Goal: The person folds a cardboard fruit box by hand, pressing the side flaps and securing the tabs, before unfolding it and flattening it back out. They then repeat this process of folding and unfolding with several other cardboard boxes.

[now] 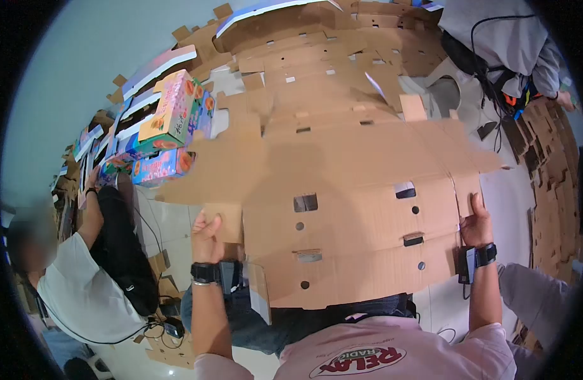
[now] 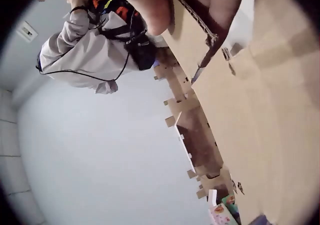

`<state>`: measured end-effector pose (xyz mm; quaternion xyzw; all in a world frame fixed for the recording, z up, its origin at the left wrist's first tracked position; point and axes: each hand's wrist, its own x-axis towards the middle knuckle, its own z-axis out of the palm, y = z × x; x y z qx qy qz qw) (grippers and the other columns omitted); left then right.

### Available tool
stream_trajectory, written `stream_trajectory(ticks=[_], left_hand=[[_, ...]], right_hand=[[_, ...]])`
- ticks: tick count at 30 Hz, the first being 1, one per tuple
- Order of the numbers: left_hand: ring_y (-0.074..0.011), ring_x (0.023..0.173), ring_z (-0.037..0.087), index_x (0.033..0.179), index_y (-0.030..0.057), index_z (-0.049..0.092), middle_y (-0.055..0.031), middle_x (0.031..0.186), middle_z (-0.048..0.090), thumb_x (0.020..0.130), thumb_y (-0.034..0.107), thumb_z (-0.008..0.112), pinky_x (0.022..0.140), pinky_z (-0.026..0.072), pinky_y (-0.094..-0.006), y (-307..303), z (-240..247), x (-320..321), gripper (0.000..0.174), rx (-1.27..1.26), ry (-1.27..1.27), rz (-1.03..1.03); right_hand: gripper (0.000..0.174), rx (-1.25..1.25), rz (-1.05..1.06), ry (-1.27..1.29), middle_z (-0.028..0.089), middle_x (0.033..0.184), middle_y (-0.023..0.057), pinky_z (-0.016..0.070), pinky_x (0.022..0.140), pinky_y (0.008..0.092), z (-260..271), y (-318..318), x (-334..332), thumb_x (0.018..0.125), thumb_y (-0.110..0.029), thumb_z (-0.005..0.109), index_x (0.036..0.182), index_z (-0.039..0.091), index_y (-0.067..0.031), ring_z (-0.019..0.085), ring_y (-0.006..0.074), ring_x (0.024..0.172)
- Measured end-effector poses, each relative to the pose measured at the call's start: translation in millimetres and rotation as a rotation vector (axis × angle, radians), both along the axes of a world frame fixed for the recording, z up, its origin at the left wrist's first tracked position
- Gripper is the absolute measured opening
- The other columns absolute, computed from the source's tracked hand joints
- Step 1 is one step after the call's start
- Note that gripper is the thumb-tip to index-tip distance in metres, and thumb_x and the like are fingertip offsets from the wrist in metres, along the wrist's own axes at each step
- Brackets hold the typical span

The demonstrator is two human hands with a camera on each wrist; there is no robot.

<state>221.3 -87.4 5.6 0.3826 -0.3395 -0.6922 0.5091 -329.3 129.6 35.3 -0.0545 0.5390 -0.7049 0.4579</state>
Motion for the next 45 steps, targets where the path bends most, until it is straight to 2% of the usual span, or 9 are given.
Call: stream_trajectory(ticks=[12,17,24,26,29,31,35,38,45], left_hand=[[-0.0219,0.117,0.056,0.136,-0.0005,0.044,-0.0105,0.129,0.057,0.09,0.008,0.061,0.095,0.0483,-0.0378,-180.1,33.0,-55.7,0.05,-0.13,-0.334,0.061],[-0.0239,0.119,0.055,0.139,-0.0036,0.042,-0.0142,0.132,0.055,0.084,0.016,0.071,0.097,0.0463,-0.036,-219.2,-106.7,-24.6,0.065,-0.289,-1.016,-0.095],[-0.0257,0.116,0.057,0.136,-0.0029,0.049,-0.0214,0.126,0.058,0.078,0.014,0.075,0.098,0.0457,-0.0344,-170.8,-164.4,-72.9,0.065,-0.053,-0.81,-0.241],[-0.033,0.119,0.055,0.134,-0.0028,0.051,-0.0267,0.126,0.057,0.075,0.018,0.077,0.102,0.043,-0.0368,-183.2,-205.8,-69.4,0.068,-0.228,-1.009,-0.269],[-0.0296,0.124,0.052,0.141,-0.0056,0.038,-0.0244,0.134,0.053,0.076,0.012,0.077,0.105,0.0403,-0.0342,-179.0,-162.4,-106.3,0.078,-0.221,-1.264,-0.333],[-0.0339,0.126,0.049,0.142,-0.0054,0.037,-0.0271,0.134,0.051,0.074,0.02,0.078,0.107,0.0378,-0.0364,-179.8,-159.1,-119.9,0.083,-0.232,-1.244,-0.306],[-0.0389,0.131,0.043,0.146,-0.0054,0.026,-0.0295,0.138,0.046,0.074,0.036,0.077,0.11,0.034,-0.0392,-179.8,-153.6,-156.7,0.097,-0.195,-1.313,-0.264],[-0.0376,0.123,0.051,0.143,-0.0052,0.032,-0.0292,0.129,0.054,0.078,0.043,0.073,0.104,0.0404,-0.0406,-191.1,-167.9,-179.5,0.091,-0.179,-1.268,-0.127],[-0.0328,0.088,0.067,0.115,-0.0065,0.059,-0.0269,0.1,0.066,0.088,0.039,0.063,0.079,0.0523,-0.044,-238.0,-182.0,-161.9,0.053,-0.254,-1.527,-0.103]], right_hand=[[0.05,-0.023,0.07,0.434,0.058,0.124,0.0051,0.0471,0.091,0.034,27.8,-220.6,-82.3,0.095,-0.025,0.06,0.137,0.045,-0.0039,0.058,0.0181,0.108],[0.052,0.249,0.177,0.503,0.063,0.116,0.0037,0.0375,0.097,0.0454,-56.1,-228.8,-87.1,0.086,-0.034,0.068,0.132,0.051,-0.0151,0.057,0.0215,0.11],[0.057,0.568,0.515,0.558,0.06,0.115,0.005,0.0412,0.093,0.0465,-177.0,-234.2,-29.8,0.08,-0.025,0.075,0.131,0.054,-0.01,0.054,0.0215,0.109],[0.067,0.255,0.592,0.899,0.062,0.115,0.0195,0.0459,0.094,0.0415,-229.3,-243.1,-30.8,0.072,-0.02,0.08,0.133,0.054,-0.0072,0.055,0.0321,0.114],[0.071,0.431,0.501,1.465,0.057,0.123,0.0286,0.0396,0.104,0.0467,-217.8,-264.5,3.9,0.068,-0.021,0.083,0.133,0.055,-0.0129,0.044,0.0445,0.126],[0.068,0.295,0.498,1.442,0.052,0.127,0.0327,0.0364,0.107,0.0498,-228.7,-285.8,-11.4,0.068,-0.025,0.083,0.131,0.058,-0.02,0.035,0.0502,0.13],[0.059,0.87,0.405,1.251,0.055,0.128,0.0286,0.0423,0.1,0.0447,-180.9,-305.5,-22.5,0.074,-0.044,0.075,0.128,0.062,-0.0247,0.049,0.0451,0.121],[0.054,0.517,0.295,0.926,0.063,0.122,0.0206,0.0458,0.095,0.0396,-235.0,-305.4,-69.4,0.085,-0.041,0.067,0.132,0.059,-0.0167,0.058,0.0344,0.114],[0.038,0.273,0.227,0.556,0.062,0.125,0.0079,0.0444,0.094,0.033,-156.4,-321.3,-54.8,0.099,-0.025,0.053,0.13,0.059,-0.0041,0.057,0.0186,0.109]])
